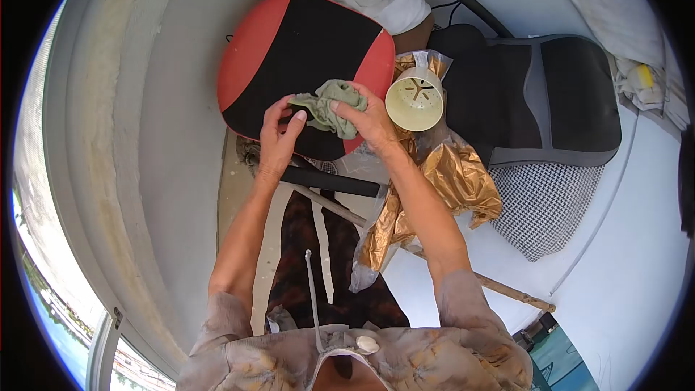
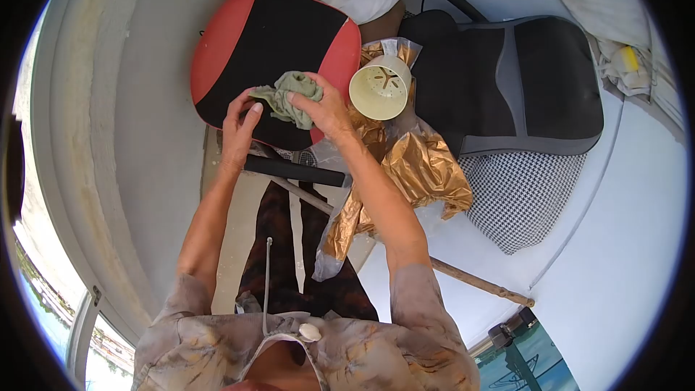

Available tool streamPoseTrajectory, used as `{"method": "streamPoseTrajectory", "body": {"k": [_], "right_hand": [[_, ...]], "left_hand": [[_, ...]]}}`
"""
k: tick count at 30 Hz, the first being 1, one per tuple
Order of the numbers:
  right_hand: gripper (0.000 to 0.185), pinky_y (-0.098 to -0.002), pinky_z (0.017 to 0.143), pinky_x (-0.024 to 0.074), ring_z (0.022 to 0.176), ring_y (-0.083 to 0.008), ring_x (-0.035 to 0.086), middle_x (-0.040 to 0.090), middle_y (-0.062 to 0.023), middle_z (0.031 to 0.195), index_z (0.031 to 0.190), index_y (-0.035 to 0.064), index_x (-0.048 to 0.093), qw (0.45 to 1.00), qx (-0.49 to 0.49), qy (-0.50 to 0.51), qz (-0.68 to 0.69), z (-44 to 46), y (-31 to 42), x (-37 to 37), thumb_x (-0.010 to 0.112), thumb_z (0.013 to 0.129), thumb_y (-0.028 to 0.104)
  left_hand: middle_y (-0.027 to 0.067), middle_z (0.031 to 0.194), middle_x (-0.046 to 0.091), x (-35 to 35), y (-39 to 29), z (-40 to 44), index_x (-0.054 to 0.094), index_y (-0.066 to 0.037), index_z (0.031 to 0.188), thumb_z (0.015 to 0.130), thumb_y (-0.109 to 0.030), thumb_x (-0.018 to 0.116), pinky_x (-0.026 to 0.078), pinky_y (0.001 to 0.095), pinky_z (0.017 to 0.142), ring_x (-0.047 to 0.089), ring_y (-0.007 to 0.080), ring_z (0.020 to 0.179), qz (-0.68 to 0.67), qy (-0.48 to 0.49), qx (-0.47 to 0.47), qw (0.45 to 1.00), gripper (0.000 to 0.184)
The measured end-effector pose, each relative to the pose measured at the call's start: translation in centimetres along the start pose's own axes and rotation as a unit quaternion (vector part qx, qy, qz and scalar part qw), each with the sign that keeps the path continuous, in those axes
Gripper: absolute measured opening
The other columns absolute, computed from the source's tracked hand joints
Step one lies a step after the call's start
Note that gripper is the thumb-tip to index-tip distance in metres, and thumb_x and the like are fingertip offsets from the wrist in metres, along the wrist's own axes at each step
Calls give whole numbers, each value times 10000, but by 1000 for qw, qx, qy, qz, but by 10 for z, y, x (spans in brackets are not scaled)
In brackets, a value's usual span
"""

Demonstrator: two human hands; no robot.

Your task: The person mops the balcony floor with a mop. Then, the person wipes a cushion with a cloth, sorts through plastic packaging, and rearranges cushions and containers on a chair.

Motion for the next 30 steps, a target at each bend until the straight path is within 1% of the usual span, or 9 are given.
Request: {"method": "streamPoseTrajectory", "body": {"k": [3, 5, 8, 10, 14, 19, 21, 25, 30], "right_hand": [[533, -349, 884, 513, 970, -216, 655, 680, -132, 1070, 1253, 22, 588, 986, -105, -89, -99, 76, 38, -26, 767, 795, 227], [595, -431, 938, 481, 1060, -320, 603, 635, -182, 1149, 1295, 35, 563, 898, -167, -207, -351, 130, 54, -52, 752, 780, 265], [628, -467, 966, 444, 1122, -396, 509, 575, -198, 1215, 1329, 67, 544, 803, -103, -285, -513, 177, 29, -43, 737, 773, 286], [653, -436, 964, 437, 1140, -393, 460, 526, -168, 1265, 1354, 87, 514, 770, -172, -268, -554, 163, 17, 1, 741, 769, 270], [727, -448, 924, 495, 1166, -388, 425, 422, -138, 1319, 1352, 113, 490, 801, -207, -116, -550, 104, -5, 63, 771, 683, 101], [588, -430, 901, 537, 1145, -328, 481, 490, -77, 1228, 1250, 153, 592, 822, -167, 140, -525, 51, -38, 97, 754, 685, 133], [549, -424, 895, 532, 1121, -311, 515, 520, -90, 1190, 1227, 143, 607, 840, -164, 163, -491, 48, -42, 100, 740, 695, 162], [501, -412, 929, 486, 1087, -322, 553, 564, -123, 1152, 1206, 107, 615, 889, -240, -20, -390, 110, 34, 82, 716, 727, 207], [575, -460, 979, 461, 1165, -375, 491, 565, -156, 1262, 1285, 97, 583, 846, -213, -164, -461, 233, 74, 61, 699, 749, 268]], "left_hand": [[194, 1343, 497, -53, 1, 31, 564, -28, 1294, 890, -309, 686, 391, 421, 1038, 466, 336, 1251, 260, -160, 95, 947, 506], [227, 1409, 434, -82, 18, 54, 490, -47, 1363, 916, -377, 631, 338, 502, 1074, 394, 410, 1308, 325, -204, 99, 918, 573], [254, 1495, 330, -111, 63, 85, 314, -84, 1486, 938, -463, 551, 299, 578, 1089, 322, 457, 1365, 377, -226, 25, 898, 707], [259, 1498, 324, -111, 82, 94, 292, -82, 1498, 947, -465, 535, 289, 560, 1105, 309, 457, 1375, 339, -238, 5, 910, 714], [263, 1499, 319, -119, 97, 102, 268, -72, 1510, 963, -450, 515, 274, 520, 1130, 301, 448, 1383, 246, -222, -5, 943, 710], [267, 1487, 334, -125, 94, 98, 296, -59, 1498, 976, -421, 503, 279, 491, 1131, 328, 423, 1369, 226, -210, -25, 951, 668], [265, 1478, 349, -133, 100, 101, 308, -56, 1492, 976, -419, 505, 286, 484, 1128, 347, 414, 1358, 222, -210, -43, 951, 661], [257, 1461, 378, -131, 103, 104, 321, -49, 1484, 974, -429, 503, 299, 458, 1125, 379, 403, 1341, 165, -185, -62, 967, 662], [239, 1473, 379, -129, 98, 101, 320, -37, 1486, 988, -442, 467, 295, 434, 1133, 375, 376, 1359, 110, -178, -83, 974, 657]]}}
Point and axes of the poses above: each hand's wrist, its own z-axis towards the middle knuckle, its own x-axis out of the palm, y = z × x, the point moved 6 cm from there along z, towards the middle knuckle
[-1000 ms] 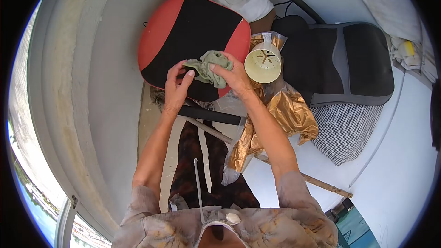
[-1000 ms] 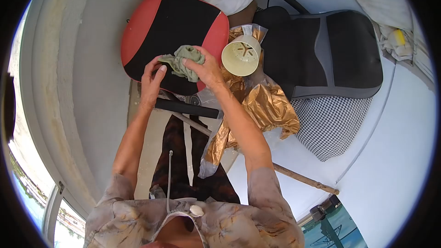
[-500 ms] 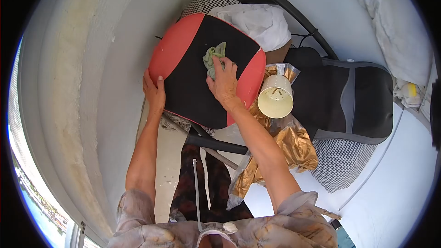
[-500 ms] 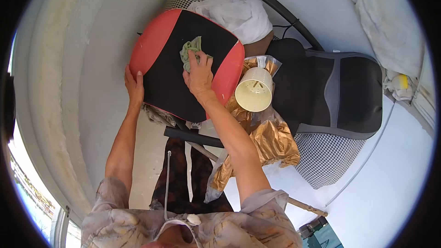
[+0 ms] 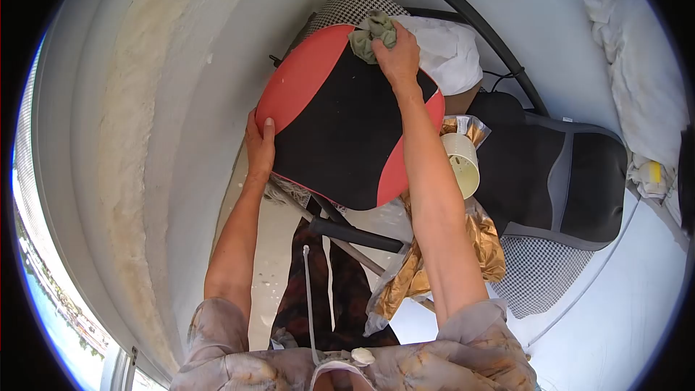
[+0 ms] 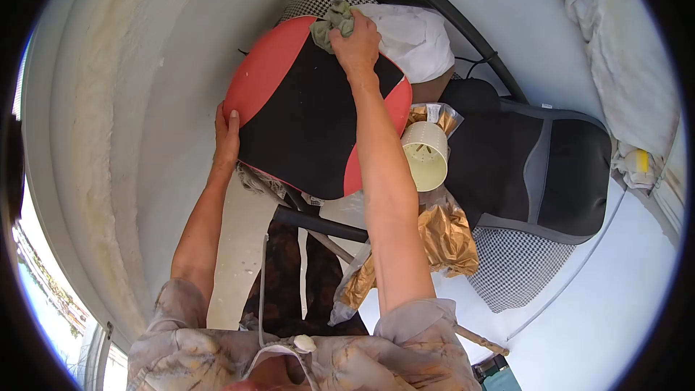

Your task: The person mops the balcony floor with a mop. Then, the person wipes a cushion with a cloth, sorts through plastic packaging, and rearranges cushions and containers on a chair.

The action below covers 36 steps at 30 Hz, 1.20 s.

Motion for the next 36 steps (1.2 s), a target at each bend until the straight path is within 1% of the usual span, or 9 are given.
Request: {"method": "streamPoseTrajectory", "body": {"k": [2, 5, 7, 12, 17, 22, 28, 32, 36], "right_hand": [[584, -468, 986, 461, 1175, -384, 483, 565, -155, 1284, 1295, 100, 584, 993, 97, 62, -16, 5, 3, 31, 694, 749, 276], [561, -469, 965, 486, 1172, -374, 492, 565, -112, 1293, 1276, 121, 604, 992, -31, 115, 47, -43, 63, 70, 704, 744, 266], [538, -464, 949, 502, 1163, -344, 502, 545, -86, 1277, 1254, 165, 620, 962, -145, 215, 85, -112, 95, 96, 733, 729, 191], [572, -426, 925, 517, 1188, -277, 463, 527, -35, 1272, 1247, 197, 622, 879, -180, 441, 0, -253, 64, 82, 741, 693, 118], [542, -405, 898, 526, 1117, -270, 523, 568, -50, 1201, 1211, 174, 636, 920, -144, 365, 6, -236, -3, 8, 713, 678, 119], [551, -461, 914, 495, 1126, -355, 501, 545, -140, 1205, 1254, 135, 583, 995, -29, 12, -95, -116, -52, -75, 737, 726, 117], [584, -470, 939, 474, 1151, -362, 473, 508, -144, 1214, 1290, 139, 562, 988, 110, 66, -90, -182, -67, -44, 753, 738, 160], [594, -456, 946, 477, 1146, -347, 481, 525, -132, 1194, 1268, 150, 586, 962, 86, 251, -66, -280, -55, -32, 770, 704, 126], [560, -441, 961, 463, 1102, -355, 512, 555, -142, 1151, 1231, 131, 619, 969, 74, 235, 15, -295, -60, -40, 753, 688, 105]], "left_hand": [[232, 1493, 363, 1, -8, -6, 305, -33, 1499, 999, -458, 441, 288, 425, 1140, 360, 357, 1378, -25, 19, -20, 999, 671], [194, 1518, 354, 4, 10, -12, 276, -35, 1521, 1017, -506, 389, 281, 403, 1145, 358, 304, 1391, -33, 10, -22, 999, 700], [163, 1538, 337, 7, 21, -8, 260, -30, 1529, 1020, -538, 359, 256, 380, 1159, 331, 275, 1413, -218, 47, -65, 973, 726], [134, 1556, 322, 4, 4, -19, 247, -30, 1533, 1006, -584, 355, 218, 350, 1179, 297, 259, 1438, -348, 95, -120, 925, 773], [177, 1522, 356, 6, 4, -23, 229, -56, 1539, 937, -488, 577, 272, 374, 1158, 345, 297, 1405, -145, 52, -67, 986, 819], [202, 1478, 406, 13, 9, -20, 278, -74, 1518, 859, -356, 731, 311, 384, 1137, 401, 309, 1365, -65, 37, -25, 997, 848], [193, 1429, 459, 11, 6, -20, 309, -62, 1499, 828, -382, 762, 352, 371, 1101, 463, 299, 1304, -14, 20, -11, 1000, 870], [195, 1421, 462, 12, 10, -17, 309, -37, 1493, 834, -386, 758, 350, 362, 1097, 464, 292, 1298, -30, 22, -5, 999, 870], [198, 1415, 464, 12, 14, -15, 310, -14, 1485, 838, -386, 755, 346, 361, 1099, 466, 289, 1291, -33, 22, 4, 999, 869]]}}
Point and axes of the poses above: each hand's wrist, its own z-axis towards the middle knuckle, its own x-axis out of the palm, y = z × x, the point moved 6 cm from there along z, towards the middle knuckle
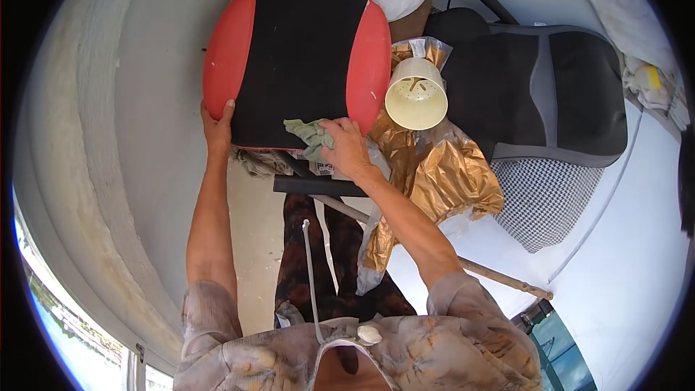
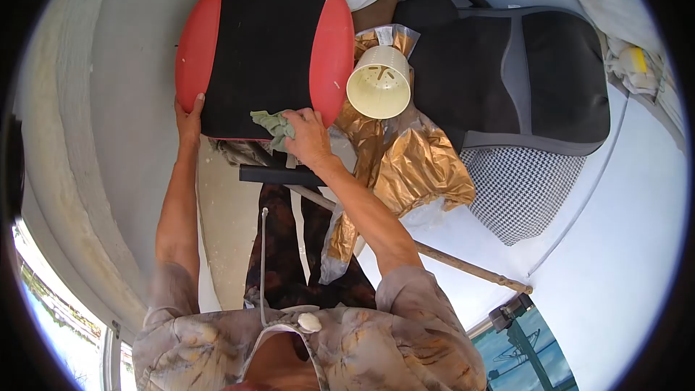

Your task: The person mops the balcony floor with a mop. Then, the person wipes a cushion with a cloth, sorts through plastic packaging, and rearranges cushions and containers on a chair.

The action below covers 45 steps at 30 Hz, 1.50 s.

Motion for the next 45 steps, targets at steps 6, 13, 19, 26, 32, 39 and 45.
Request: {"method": "streamPoseTrajectory", "body": {"k": [6, 13, 19, 26, 32, 39, 45], "right_hand": [[666, -481, 952, 420, 1082, -406, 478, 498, -216, 1197, 1335, 15, 452, 942, -41, -311, -122, 86, 21, -100, 734, 735, 83], [707, -501, 940, 435, 1090, -438, 474, 471, -272, 1172, 1352, -36, 358, 979, 72, -137, -134, 58, 1, -37, 720, 751, 52], [668, -450, 951, 472, 1122, -397, 501, 516, -188, 1214, 1331, 80, 488, 998, -31, 45, -12, 14, 60, 63, 756, 719, 73], [624, -453, 958, 473, 1129, -389, 510, 517, -177, 1266, 1337, 127, 522, 972, -168, -149, 73, 133, 157, 0, 722, 748, 75], [458, -497, 985, 439, 1159, -413, 487, 503, -169, 1303, 1270, 108, 565, 955, -213, -208, 6, 219, 233, -7, 602, 821, 28], [237, -439, 783, 489, 1080, -286, 569, 667, -53, 1069, 1007, 166, 743, 832, -319, -20, -454, 256, 257, 81, 712, 773, 168], [295, -518, 801, 429, 1110, -273, 583, 686, -28, 1123, 1099, 182, 738, 724, -389, 229, -521, 176, 271, 176, 672, 821, 255]], "left_hand": [[204, 1405, 471, 1, 7, 4, 302, -10, 1489, 834, -395, 758, 344, 364, 1100, 468, 293, 1291, -8, 10, 11, 1000, 886], [224, 1426, 449, 0, 0, 0, 270, -25, 1504, 827, -400, 757, 365, 366, 1091, 470, 311, 1299, 19, -7, -13, 1000, 914], [202, 1452, 425, 1, 0, -6, 238, -67, 1522, 892, -465, 661, 338, 390, 1119, 417, 307, 1344, -13, 19, -55, 998, 857], [44, 1594, 275, -1, -14, -24, 171, -127, 1567, 1029, -580, 243, 258, 423, 1175, 283, 238, 1451, -346, 85, -179, 917, 707], [106, 1578, 306, -3, 17, -25, 215, -76, 1555, 1023, -346, 499, 278, 367, 1165, 327, 235, 1429, -345, 57, -86, 933, 661], [166, 1543, 343, 6, 20, -40, 48, -123, 1582, 870, -60, 687, 327, 341, 1127, 383, 255, 1380, -262, -24, -53, 963, 959], [200, 1493, 370, -6, 52, -46, -183, -160, 1549, 741, 44, 629, 373, 404, 1093, 406, 274, 1340, -484, -67, -134, 862, 1163]]}}
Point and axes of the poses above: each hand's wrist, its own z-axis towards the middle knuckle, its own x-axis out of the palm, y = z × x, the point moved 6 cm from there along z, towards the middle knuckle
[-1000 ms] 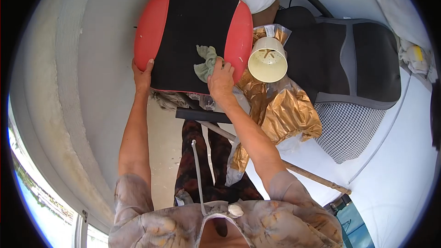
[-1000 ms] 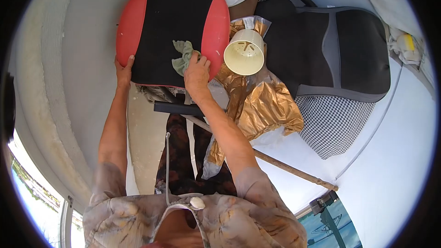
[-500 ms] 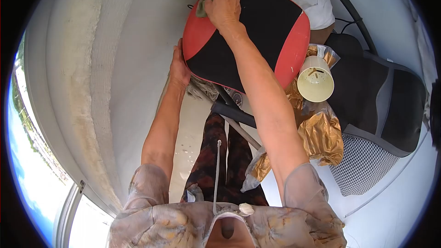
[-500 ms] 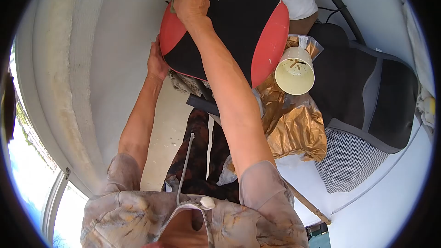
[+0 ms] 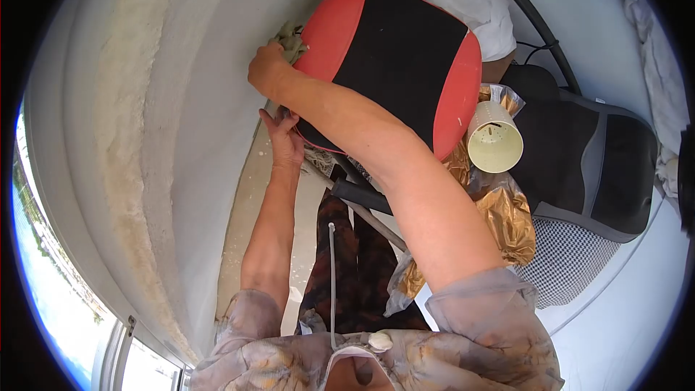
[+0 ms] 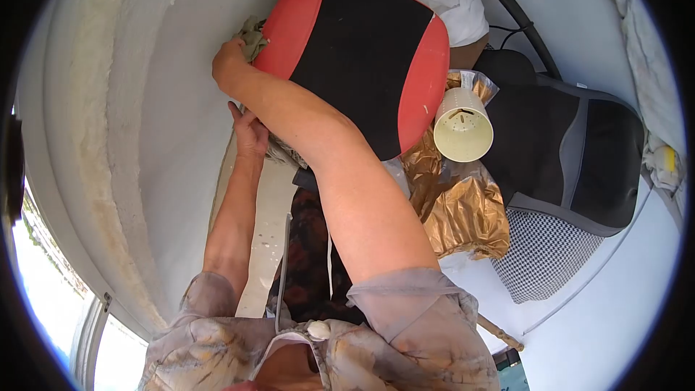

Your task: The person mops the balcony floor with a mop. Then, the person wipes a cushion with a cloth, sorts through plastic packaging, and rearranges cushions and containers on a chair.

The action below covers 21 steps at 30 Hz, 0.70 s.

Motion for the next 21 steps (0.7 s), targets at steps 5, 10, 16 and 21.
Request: {"method": "streamPoseTrajectory", "body": {"k": [5, 10, 16, 21], "right_hand": [[254, -508, 808, 484, 1079, -285, 634, 703, -41, 1112, 1028, 167, 765, 992, -47, 79, 82, -1, 70, 24, 732, 780, 211], [275, -490, 820, 482, 1067, -282, 643, 706, -59, 1119, 1054, 150, 756, 987, -122, 89, 48, -44, 113, 55, 718, 790, 218], [303, -469, 835, 479, 1054, -279, 655, 710, -81, 1127, 1085, 130, 747, 972, -208, 103, 30, -94, 126, 75, 700, 802, 227], [323, -433, 814, 524, 1001, -295, 683, 726, -126, 1044, 1044, 65, 747, 948, -205, 203, 131, -146, 81, 77, 735, 732, 148]], "left_hand": [[143, 1274, 580, -16, -8, -6, 512, -58, 1315, 896, -309, 478, 451, 464, 1015, 549, 322, 1193, -290, -5, -36, 956, 489], [168, 1242, 597, -33, 1, -16, 508, -47, 1317, 900, -579, 497, 471, 479, 971, 584, 324, 1126, -263, -37, -77, 961, 676], [159, 1408, 505, -42, 16, -6, 387, -83, 1481, 868, -692, 512, 398, 481, 1048, 507, 319, 1255, -35, 18, -210, 977, 873], [158, 1514, 379, -5, 4, 12, 328, -122, 1526, 851, -687, 557, 244, 544, 1116, 320, 286, 1407, 245, 88, -142, 955, 910]]}}
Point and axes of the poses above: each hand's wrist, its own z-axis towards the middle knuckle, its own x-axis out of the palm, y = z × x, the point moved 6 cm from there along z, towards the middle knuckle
